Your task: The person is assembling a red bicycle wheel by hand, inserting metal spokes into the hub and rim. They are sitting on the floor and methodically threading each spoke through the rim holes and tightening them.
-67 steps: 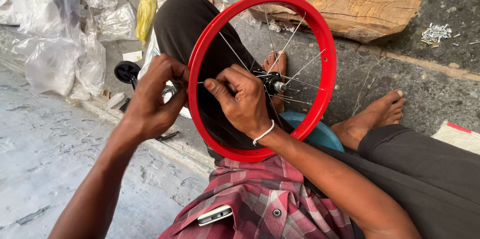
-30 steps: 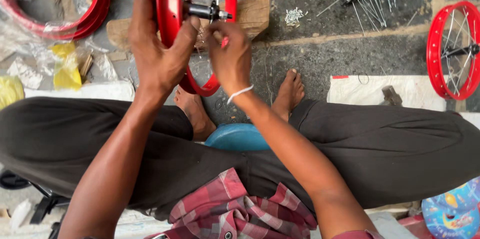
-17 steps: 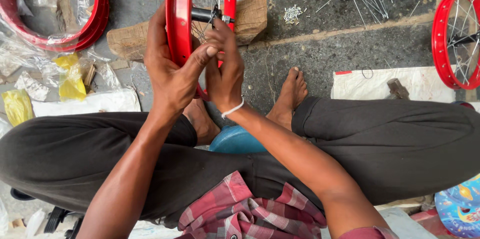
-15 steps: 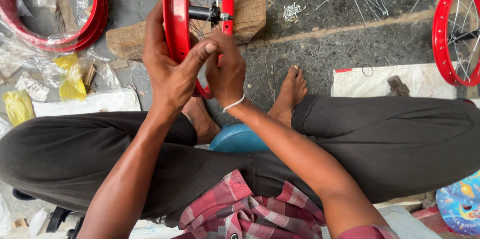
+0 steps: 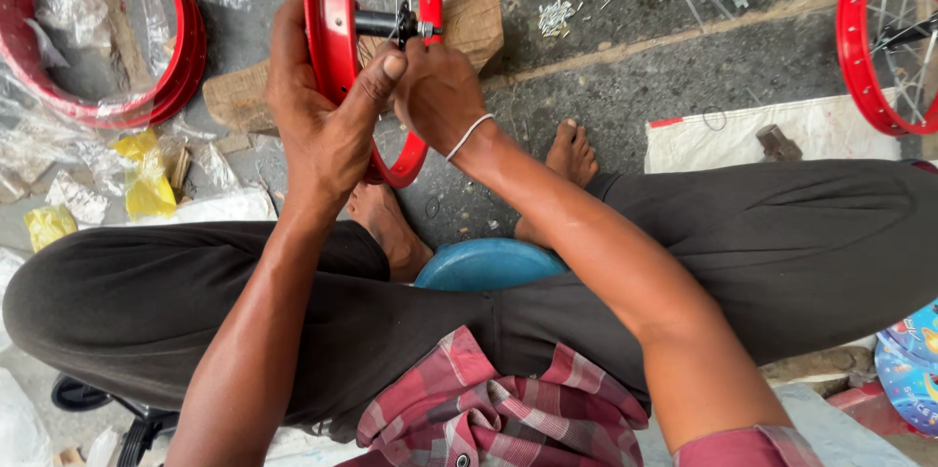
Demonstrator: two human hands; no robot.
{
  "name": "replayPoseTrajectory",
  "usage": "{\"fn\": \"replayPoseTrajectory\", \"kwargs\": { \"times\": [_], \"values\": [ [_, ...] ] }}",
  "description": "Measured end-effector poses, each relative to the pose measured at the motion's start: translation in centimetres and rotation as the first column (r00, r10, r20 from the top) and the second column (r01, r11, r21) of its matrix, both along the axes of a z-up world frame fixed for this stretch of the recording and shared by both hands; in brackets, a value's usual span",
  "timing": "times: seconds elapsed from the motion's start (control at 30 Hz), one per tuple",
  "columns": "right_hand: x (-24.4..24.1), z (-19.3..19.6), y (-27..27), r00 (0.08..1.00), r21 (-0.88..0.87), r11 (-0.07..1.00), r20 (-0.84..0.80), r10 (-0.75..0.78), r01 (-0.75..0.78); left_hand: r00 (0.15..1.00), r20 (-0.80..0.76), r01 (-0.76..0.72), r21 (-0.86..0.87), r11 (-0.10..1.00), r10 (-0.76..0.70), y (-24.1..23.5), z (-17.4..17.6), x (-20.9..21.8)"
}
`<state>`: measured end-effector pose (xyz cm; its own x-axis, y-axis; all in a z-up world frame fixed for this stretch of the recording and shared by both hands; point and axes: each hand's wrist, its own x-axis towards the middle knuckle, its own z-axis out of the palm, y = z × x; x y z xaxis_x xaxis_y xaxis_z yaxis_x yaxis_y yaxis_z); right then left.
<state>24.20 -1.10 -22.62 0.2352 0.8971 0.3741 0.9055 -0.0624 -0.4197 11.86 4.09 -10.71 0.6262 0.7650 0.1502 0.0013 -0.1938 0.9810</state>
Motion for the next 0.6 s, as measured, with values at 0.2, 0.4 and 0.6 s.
{"fn": "replayPoseTrajectory", "kwargs": {
  "times": [0.2, 0.4, 0.6],
  "values": [
    [0.2, 1.1, -1.1, 0.972, -0.027, 0.972, 0.017, 0.234, -0.234, 0.998, -0.046, -0.027, 0.077, 0.997, 0.030, -0.1, 0.1, 0.8],
    [-0.8, 2.9, -2.2, 0.987, 0.024, 0.988, 0.054, 0.152, -0.153, 0.990, -0.124, 0.077, 0.043, 0.996, -0.071, 2.2, 1.6, 0.3],
    [-1.3, 4.2, -1.1, 0.996, 0.057, 0.997, -0.070, 0.054, -0.050, 0.983, 0.061, 0.182, -0.174, 0.968, -0.174, 3.3, 3.0, 0.9]
  ]
}}
